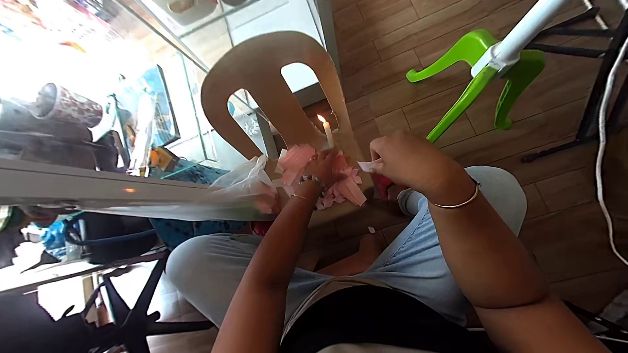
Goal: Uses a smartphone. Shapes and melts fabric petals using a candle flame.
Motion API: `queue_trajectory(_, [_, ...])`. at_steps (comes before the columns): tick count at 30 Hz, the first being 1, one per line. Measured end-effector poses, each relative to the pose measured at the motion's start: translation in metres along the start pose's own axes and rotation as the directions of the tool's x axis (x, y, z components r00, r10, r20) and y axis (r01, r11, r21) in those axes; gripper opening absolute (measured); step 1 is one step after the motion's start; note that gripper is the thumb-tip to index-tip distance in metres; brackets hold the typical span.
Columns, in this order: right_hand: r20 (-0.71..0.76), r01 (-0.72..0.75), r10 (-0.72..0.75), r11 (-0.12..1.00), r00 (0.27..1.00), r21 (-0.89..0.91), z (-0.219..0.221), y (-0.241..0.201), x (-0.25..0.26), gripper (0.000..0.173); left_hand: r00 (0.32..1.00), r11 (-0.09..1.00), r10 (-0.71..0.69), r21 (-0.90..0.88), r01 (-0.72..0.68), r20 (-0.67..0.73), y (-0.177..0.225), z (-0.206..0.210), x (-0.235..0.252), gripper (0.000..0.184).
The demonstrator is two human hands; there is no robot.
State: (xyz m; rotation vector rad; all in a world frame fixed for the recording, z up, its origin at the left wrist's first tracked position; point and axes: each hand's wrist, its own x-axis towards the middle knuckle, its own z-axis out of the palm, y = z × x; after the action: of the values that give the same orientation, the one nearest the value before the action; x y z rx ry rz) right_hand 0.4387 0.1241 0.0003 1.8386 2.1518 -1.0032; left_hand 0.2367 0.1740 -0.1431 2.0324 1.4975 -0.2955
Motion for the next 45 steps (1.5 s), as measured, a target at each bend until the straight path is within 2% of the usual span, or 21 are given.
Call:
queue_trajectory(6, [0.004,-0.014,0.014,1.0,1.0,-0.002,0.001,0.002,0.001,0.016,0.989,0.987,-0.143,-0.074,0.14,-0.047,0.008,0.013,0.011,0.052])
queue_trajectory(9, [-0.003,-0.021,0.021,1.0,1.0,0.004,0.001,0.001,-0.002,0.013,0.983,0.985,-0.166,-0.063,0.162,-0.079,0.011,0.017,0.012,0.039])
queue_trajectory(12, [-0.119,0.033,-0.026,0.998,0.993,0.055,0.009,0.003,-0.011,0.013,0.98,0.984,-0.168,-0.079,0.161,-0.103,0.01,0.019,0.013,0.035])
queue_trajectory(18, [-0.132,0.024,-0.014,0.997,0.991,0.078,0.01,0.0,-0.019,0.012,0.986,0.988,-0.152,-0.045,0.149,-0.063,0.003,0.019,0.023,0.031])
queue_trajectory(21, [-0.204,0.053,-0.032,0.994,0.979,0.1,0.015,0.003,-0.028,0.014,0.989,0.99,-0.121,-0.084,0.114,-0.083,0.0,0.015,0.024,0.026])
queue_trajectory(23, [-0.188,0.048,-0.029,0.994,0.982,0.097,0.014,0.003,-0.026,0.012,0.988,0.989,-0.074,-0.137,0.056,-0.132,-0.004,0.014,0.02,0.025])
queue_trajectory(26, [-0.086,0.012,-0.006,0.998,0.996,0.066,0.007,0.001,-0.013,0.011,0.976,0.971,-0.024,-0.236,-0.029,-0.215,-0.006,0.006,0.008,0.022])
queue_trajectory(30, [-0.101,0.022,-0.014,0.997,0.995,0.078,0.007,0.001,-0.013,0.011,0.947,0.929,0.035,-0.339,-0.149,-0.321,-0.019,-0.007,-0.007,0.019])
queue_trajectory(32, [-0.113,0.026,-0.017,0.997,0.993,0.079,0.007,0.001,-0.015,0.012,0.959,0.912,-0.013,-0.397,-0.104,-0.282,-0.028,-0.021,-0.014,0.019])
queue_trajectory(34, [-0.114,0.025,-0.016,0.996,0.993,0.081,0.007,0.0,-0.016,0.012,0.971,0.898,-0.139,-0.439,0.04,-0.196,-0.037,-0.036,-0.017,0.022])
queue_trajectory(36, [-0.115,0.03,-0.021,0.997,0.993,0.077,0.007,-0.001,-0.016,0.012,0.953,0.871,-0.285,-0.443,0.212,-0.105,-0.048,-0.047,-0.016,0.028])
queue_trajectory(38, [-0.116,0.037,-0.028,0.997,0.993,0.075,0.008,-0.001,-0.015,0.011,0.925,0.844,-0.377,-0.434,0.316,-0.058,-0.058,-0.053,-0.012,0.033])
queue_trajectory(41, [-0.101,0.028,-0.021,0.997,0.995,0.069,0.008,-0.001,-0.013,0.011,0.902,0.838,-0.432,-0.381,0.39,-0.027,-0.074,-0.051,0.001,0.037])
queue_trajectory(45, [-0.102,0.033,-0.025,0.996,0.994,0.084,0.007,0.0,-0.012,0.011,0.909,0.871,-0.414,-0.273,0.408,0.037,-0.077,-0.05,0.009,0.039])
